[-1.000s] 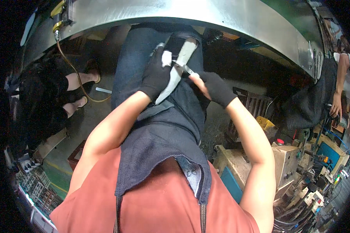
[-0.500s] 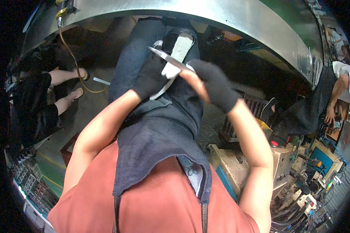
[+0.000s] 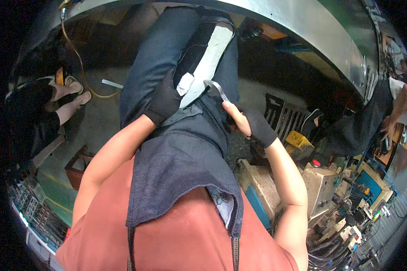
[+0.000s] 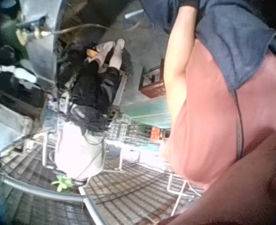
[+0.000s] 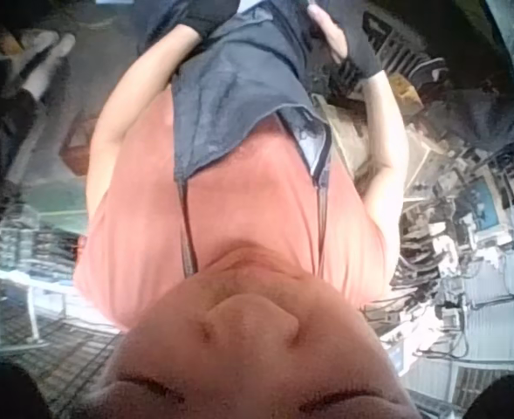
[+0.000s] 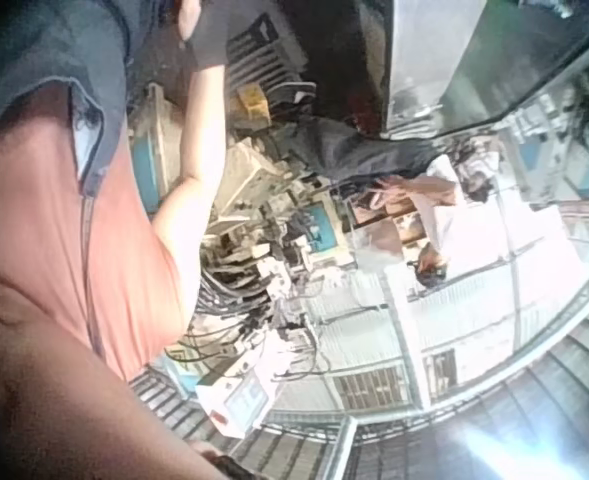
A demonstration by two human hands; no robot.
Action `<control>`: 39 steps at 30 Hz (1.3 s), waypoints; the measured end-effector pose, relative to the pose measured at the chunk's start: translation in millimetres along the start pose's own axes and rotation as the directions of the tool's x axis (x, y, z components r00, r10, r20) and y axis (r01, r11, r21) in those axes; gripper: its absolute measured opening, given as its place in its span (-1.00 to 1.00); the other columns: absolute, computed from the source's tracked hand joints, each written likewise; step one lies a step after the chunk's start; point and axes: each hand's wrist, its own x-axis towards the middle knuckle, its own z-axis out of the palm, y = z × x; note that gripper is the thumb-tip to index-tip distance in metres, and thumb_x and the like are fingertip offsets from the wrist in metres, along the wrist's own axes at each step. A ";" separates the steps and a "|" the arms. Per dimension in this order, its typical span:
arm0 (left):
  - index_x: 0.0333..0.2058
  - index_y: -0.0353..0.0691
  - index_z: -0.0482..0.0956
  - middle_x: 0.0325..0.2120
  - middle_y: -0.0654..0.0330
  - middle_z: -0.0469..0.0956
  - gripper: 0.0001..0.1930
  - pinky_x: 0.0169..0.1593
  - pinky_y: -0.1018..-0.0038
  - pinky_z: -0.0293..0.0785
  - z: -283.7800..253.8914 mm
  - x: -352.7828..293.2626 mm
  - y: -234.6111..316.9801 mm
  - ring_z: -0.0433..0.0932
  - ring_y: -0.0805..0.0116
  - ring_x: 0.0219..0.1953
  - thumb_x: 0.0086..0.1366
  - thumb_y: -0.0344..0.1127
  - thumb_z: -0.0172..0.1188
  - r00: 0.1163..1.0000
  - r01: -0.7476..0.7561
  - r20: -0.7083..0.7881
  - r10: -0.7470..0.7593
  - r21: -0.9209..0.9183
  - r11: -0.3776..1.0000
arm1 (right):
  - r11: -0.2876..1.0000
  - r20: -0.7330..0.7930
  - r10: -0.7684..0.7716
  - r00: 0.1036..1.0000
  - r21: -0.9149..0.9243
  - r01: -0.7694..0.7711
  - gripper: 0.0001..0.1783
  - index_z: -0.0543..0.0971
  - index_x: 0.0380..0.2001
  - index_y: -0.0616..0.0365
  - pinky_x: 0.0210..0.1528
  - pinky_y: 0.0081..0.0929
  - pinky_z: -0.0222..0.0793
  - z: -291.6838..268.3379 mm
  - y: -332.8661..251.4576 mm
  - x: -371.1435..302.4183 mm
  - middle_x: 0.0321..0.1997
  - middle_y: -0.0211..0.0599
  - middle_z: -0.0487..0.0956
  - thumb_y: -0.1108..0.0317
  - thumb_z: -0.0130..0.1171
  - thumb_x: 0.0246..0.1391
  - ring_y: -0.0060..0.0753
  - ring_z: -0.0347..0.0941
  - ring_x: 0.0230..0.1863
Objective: Manually lasting shoes by stretching the upper over the last and trimming excess material using pliers.
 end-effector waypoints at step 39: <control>0.32 -0.42 0.03 0.27 -0.20 0.19 -0.16 0.29 0.33 0.20 -10.8 8.3 -27.2 0.27 0.06 0.29 0.23 -0.10 0.25 0.981 -0.142 0.102 0.165 -0.204 0.969 | 0.934 -0.003 -0.216 0.976 -0.292 0.206 -0.45 0.59 -0.28 0.29 -0.29 -0.44 0.37 -14.4 -22.7 -0.6 -0.49 -0.54 0.51 -0.08 0.01 0.27 -0.63 0.37 -0.40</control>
